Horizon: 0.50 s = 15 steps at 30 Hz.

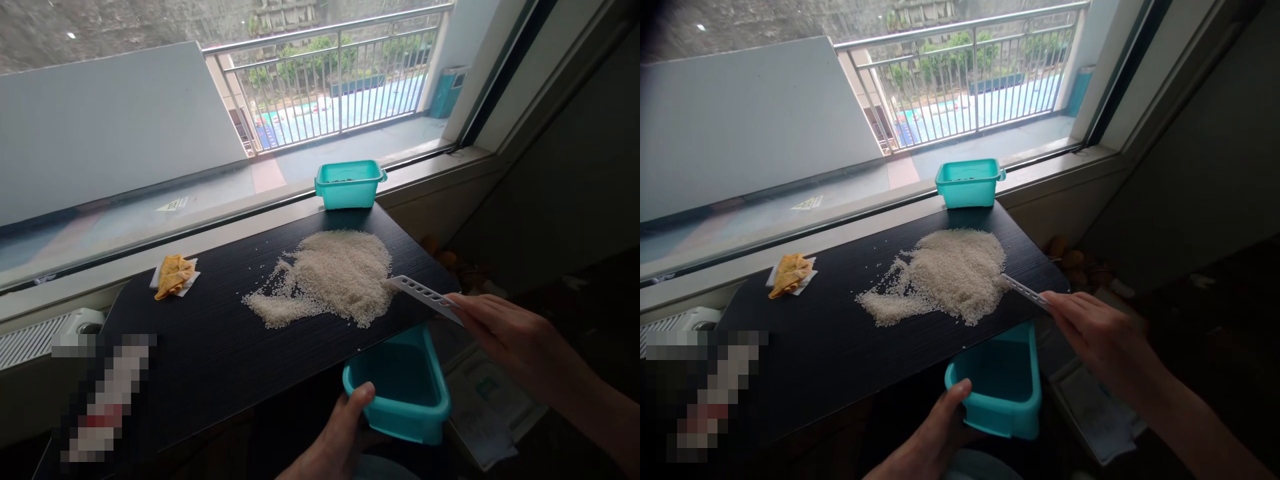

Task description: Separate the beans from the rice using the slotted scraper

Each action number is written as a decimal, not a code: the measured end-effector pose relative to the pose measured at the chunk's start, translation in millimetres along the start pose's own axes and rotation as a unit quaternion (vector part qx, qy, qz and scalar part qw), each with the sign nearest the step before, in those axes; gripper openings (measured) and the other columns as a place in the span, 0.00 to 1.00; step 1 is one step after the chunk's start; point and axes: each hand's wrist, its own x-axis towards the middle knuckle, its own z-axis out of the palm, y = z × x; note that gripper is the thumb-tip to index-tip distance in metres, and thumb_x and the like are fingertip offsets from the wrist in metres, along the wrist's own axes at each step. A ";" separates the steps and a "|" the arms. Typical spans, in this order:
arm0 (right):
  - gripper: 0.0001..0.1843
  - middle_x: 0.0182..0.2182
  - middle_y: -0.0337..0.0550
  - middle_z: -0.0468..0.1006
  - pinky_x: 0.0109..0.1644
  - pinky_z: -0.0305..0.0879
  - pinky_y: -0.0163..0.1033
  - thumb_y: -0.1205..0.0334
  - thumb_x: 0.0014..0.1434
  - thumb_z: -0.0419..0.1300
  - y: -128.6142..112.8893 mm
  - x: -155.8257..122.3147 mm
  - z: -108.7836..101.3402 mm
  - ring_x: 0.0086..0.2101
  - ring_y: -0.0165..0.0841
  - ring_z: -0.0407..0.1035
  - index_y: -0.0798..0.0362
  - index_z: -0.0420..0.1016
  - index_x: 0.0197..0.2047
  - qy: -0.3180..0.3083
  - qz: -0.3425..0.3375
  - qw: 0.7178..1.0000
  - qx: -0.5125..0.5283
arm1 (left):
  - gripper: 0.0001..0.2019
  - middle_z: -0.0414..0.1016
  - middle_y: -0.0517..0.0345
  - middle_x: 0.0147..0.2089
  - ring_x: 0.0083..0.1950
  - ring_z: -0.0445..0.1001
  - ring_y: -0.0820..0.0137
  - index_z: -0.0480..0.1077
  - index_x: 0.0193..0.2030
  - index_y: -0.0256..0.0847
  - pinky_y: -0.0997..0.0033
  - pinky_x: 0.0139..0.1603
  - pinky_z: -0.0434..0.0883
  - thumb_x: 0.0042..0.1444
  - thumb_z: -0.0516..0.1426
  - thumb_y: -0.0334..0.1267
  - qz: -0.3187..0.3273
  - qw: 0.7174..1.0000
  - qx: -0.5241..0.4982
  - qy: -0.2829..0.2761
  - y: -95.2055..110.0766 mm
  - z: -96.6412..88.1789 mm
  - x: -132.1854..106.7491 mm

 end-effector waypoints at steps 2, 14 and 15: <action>0.18 0.45 0.47 0.94 0.49 0.89 0.52 0.47 0.76 0.57 -2.2 -4.7 -2.2 0.43 0.50 0.90 0.36 0.90 0.51 -0.002 0.005 1.000 0.007 | 0.48 0.73 0.36 0.79 0.84 0.64 0.36 0.67 0.81 0.49 0.30 0.84 0.63 0.59 0.73 0.66 0.004 1.000 -0.008 0.006 -0.6 3.9 6.3; 0.20 0.51 0.41 0.92 0.55 0.87 0.41 0.60 0.78 0.60 1.2 -41.4 -15.9 0.47 0.40 0.89 0.36 0.81 0.68 -0.045 -0.092 0.994 0.028 | 0.51 0.68 0.34 0.82 0.83 0.65 0.35 0.67 0.80 0.38 0.32 0.82 0.67 0.60 0.71 0.68 0.026 1.000 0.003 -0.008 -9.0 9.5 14.2; 0.22 0.51 0.41 0.92 0.55 0.87 0.41 0.61 0.78 0.60 0.6 -44.2 -17.3 0.47 0.40 0.89 0.35 0.79 0.70 -0.048 -0.090 0.994 0.033 | 0.52 0.68 0.34 0.82 0.83 0.65 0.35 0.67 0.80 0.38 0.32 0.82 0.67 0.59 0.72 0.69 0.027 1.000 0.006 -0.004 -8.0 11.1 13.1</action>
